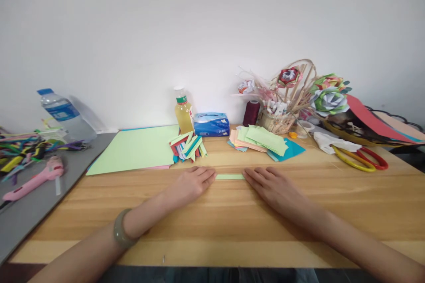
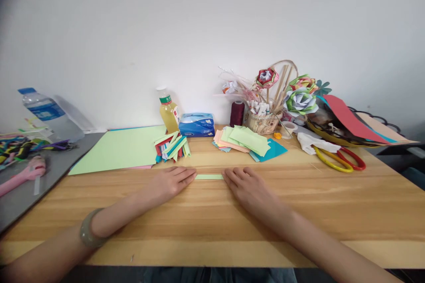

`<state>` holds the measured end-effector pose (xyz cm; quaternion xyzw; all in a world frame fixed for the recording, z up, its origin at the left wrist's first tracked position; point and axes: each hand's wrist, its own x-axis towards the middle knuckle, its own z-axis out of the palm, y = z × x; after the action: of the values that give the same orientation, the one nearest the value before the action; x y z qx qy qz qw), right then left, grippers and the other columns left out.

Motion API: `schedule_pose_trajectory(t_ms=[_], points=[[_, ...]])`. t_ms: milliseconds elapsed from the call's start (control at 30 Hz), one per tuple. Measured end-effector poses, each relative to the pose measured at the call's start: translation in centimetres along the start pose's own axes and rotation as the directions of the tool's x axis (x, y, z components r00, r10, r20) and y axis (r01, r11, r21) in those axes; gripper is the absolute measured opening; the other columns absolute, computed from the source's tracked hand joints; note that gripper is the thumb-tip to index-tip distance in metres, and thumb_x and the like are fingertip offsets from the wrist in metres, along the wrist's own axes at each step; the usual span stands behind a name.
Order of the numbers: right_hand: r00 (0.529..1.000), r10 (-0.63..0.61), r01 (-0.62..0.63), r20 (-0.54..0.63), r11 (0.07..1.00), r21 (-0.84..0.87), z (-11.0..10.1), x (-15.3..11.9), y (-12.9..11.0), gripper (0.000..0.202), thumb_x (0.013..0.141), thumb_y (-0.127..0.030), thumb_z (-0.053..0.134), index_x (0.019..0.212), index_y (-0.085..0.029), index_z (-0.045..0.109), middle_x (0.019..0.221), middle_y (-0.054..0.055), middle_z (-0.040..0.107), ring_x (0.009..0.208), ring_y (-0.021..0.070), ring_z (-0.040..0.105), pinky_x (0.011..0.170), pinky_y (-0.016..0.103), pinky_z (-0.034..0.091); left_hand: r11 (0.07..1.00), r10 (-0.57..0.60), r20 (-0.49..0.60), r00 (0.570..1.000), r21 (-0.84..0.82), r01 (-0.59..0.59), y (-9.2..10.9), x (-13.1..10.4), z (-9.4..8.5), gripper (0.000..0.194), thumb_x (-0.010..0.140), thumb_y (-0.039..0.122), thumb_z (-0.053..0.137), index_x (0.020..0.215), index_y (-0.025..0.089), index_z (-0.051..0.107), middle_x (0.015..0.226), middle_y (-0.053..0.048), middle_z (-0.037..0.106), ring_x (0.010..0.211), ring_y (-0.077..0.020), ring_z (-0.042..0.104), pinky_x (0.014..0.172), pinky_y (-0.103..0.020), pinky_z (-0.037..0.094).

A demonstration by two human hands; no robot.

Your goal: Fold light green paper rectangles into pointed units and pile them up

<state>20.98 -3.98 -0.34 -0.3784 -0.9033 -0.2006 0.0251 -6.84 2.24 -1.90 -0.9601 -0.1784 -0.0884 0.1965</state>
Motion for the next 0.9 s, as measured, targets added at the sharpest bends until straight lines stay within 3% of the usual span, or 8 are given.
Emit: schedule_pose_trajectory(t_ms=[133, 233, 300, 433, 533, 633, 733, 900], points=[[1.0, -0.018, 0.017, -0.017, 0.999, -0.028, 0.2, -0.3, 0.2, 0.045, 0.079, -0.001, 0.039, 0.121, -0.007, 0.051, 0.121, 0.014, 0.059, 0.102, 0.0267, 0.057, 0.08, 0.042, 0.05, 1.0, -0.007, -0.122, 0.992, -0.03, 0.003, -0.3, -0.4, 0.9, 0.027, 0.091, 0.01, 0.04, 0.115, 0.011, 0.054, 0.114, -0.008, 0.063, 0.103, -0.0172, 0.057, 0.083, -0.029, 0.046], [0.999, 0.001, -0.001, -0.033, 1.0, 0.017, 0.3, -0.3, 0.5, 0.043, 0.081, -0.002, 0.04, 0.121, -0.009, 0.052, 0.119, 0.013, 0.06, 0.101, 0.0256, 0.057, 0.081, 0.04, 0.05, 0.989, -0.111, -0.271, 0.956, -0.128, 0.079, -0.3, 0.2, 0.8, 0.027, 0.09, 0.008, 0.037, 0.106, 0.012, 0.059, 0.101, -0.006, 0.067, 0.093, -0.0164, 0.059, 0.079, -0.028, 0.048], [0.998, 0.028, -0.023, -0.049, 0.996, 0.087, 0.4, -0.2, 0.9, 0.041, 0.082, -0.004, 0.04, 0.121, -0.01, 0.052, 0.117, 0.014, 0.061, 0.1, 0.0244, 0.058, 0.081, 0.039, 0.05, 0.972, -0.181, -0.306, 0.935, -0.199, 0.123, -0.2, 1.0, 0.3, 0.027, 0.089, 0.01, 0.038, 0.104, 0.012, 0.06, 0.095, -0.006, 0.068, 0.089, -0.0165, 0.059, 0.077, -0.029, 0.048], [0.99, 0.122, -0.101, -0.069, 0.962, 0.253, 0.4, 0.2, 1.7, 0.043, 0.083, -0.003, 0.039, 0.123, -0.012, 0.051, 0.116, 0.014, 0.061, 0.1, 0.0223, 0.059, 0.082, 0.037, 0.05, 0.973, -0.132, -0.211, 0.969, -0.214, 0.086, 0.8, 3.5, -0.6, 0.024, 0.091, 0.024, 0.043, 0.103, 0.012, 0.06, 0.096, -0.008, 0.066, 0.094, -0.0185, 0.057, 0.084, -0.032, 0.047], [0.978, 0.199, -0.161, -0.07, 0.919, 0.361, 0.7, 0.5, 2.3, 0.038, 0.085, -0.006, 0.037, 0.12, -0.012, 0.054, 0.114, 0.014, 0.062, 0.1, 0.0222, 0.059, 0.082, 0.036, 0.051, 0.982, -0.09, -0.098, 0.991, -0.175, 0.072, 1.5, 5.3, -0.5, 0.03, 0.089, 0.032, 0.049, 0.107, 0.009, 0.057, 0.096, -0.009, 0.064, 0.093, -0.021, 0.056, 0.079, -0.032, 0.048], [0.962, 0.268, -0.216, -0.058, 0.87, 0.443, 1.2, 0.7, 2.8, 0.034, 0.089, -0.013, 0.036, 0.116, -0.013, 0.057, 0.111, 0.014, 0.063, 0.098, 0.0221, 0.06, 0.081, 0.036, 0.051, 0.984, -0.144, -0.007, 0.99, -0.11, 0.142, 1.6, 6.5, -0.2, 0.023, 0.087, 0.023, 0.051, 0.104, 0.008, 0.058, 0.089, -0.009, 0.062, 0.085, -0.0208, 0.056, 0.067, -0.029, 0.049], [0.945, 0.326, -0.27, -0.036, 0.834, 0.48, 1.5, 1.2, 2.9, 0.032, 0.09, -0.017, 0.036, 0.112, -0.014, 0.06, 0.109, 0.013, 0.064, 0.097, 0.0228, 0.061, 0.08, 0.037, 0.051, 0.99, -0.131, 0.049, 0.99, -0.054, 0.134, 1.3, 7.0, 0.2, 0.013, 0.086, 0.011, 0.048, 0.088, 0.011, 0.061, 0.082, -0.008, 0.06, 0.081, -0.0203, 0.056, 0.058, -0.026, 0.046], [0.958, 0.285, -0.238, -0.023, 0.839, 0.49, 0.9, 2.7, 1.8, 0.028, 0.089, -0.024, 0.044, 0.11, -0.015, 0.06, 0.106, 0.014, 0.065, 0.097, 0.0243, 0.06, 0.081, 0.038, 0.049, 0.99, -0.1, 0.019, 0.995, -0.099, 0.102, 1.3, 6.9, 0.4, 0.012, 0.086, 0.011, 0.048, 0.083, 0.011, 0.06, 0.081, -0.007, 0.062, 0.08, -0.0199, 0.058, 0.064, -0.029, 0.048]])
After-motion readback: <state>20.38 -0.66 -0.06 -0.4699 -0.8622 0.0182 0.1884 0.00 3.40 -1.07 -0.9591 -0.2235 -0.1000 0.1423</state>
